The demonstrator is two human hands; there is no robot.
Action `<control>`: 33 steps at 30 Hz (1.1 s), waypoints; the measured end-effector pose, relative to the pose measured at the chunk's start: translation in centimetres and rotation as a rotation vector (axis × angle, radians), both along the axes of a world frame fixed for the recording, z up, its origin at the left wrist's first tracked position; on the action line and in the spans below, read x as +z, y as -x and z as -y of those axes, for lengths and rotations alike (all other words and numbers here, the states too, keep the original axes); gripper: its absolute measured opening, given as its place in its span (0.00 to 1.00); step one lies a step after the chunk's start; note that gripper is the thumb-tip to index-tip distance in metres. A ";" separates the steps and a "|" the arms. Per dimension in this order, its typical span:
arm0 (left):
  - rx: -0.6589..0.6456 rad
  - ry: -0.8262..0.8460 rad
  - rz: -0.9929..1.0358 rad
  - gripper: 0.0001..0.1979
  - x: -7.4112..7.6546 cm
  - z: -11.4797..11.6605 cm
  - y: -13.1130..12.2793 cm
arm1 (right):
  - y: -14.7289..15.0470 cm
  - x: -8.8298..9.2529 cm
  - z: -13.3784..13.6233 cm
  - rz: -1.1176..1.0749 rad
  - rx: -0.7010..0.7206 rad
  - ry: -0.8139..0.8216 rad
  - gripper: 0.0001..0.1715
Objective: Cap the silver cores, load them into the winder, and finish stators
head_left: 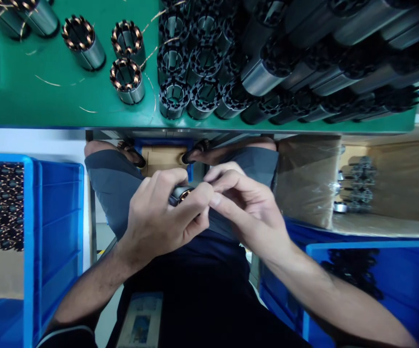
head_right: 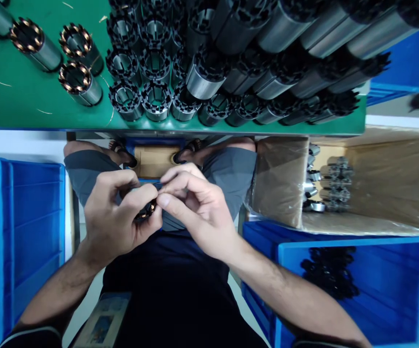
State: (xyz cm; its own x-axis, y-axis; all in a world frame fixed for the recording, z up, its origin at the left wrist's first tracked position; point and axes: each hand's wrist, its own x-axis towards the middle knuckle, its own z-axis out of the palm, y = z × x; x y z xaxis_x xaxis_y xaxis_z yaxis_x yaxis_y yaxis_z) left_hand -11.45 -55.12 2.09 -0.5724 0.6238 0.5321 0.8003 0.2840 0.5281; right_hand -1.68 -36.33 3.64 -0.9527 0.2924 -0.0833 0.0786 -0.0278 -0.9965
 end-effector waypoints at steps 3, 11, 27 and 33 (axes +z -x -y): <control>-0.283 0.017 0.763 0.08 0.0 0.2 0.8 | 0.1 1.2 -2.8 -0.194 0.235 -0.462 0.06; -0.093 -0.056 0.337 0.28 -2.1 1.3 -0.6 | -1.7 2.6 -3.7 0.319 0.362 -0.114 0.20; -0.349 -0.127 0.498 0.14 1.2 1.3 0.4 | 0.2 3.4 -7.2 0.515 0.588 0.232 0.28; -0.343 -0.077 0.150 0.13 1.3 0.9 -0.3 | -0.3 2.8 -5.7 0.461 0.626 0.010 0.30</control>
State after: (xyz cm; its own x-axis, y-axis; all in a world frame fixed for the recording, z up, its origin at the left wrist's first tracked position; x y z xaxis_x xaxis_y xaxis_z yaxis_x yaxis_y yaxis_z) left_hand -11.12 -56.04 3.40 -0.4122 0.7540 0.5115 0.7544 -0.0324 0.6557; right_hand -1.40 -30.62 6.47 -0.8083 -0.2917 -0.5114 0.4893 0.1502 -0.8591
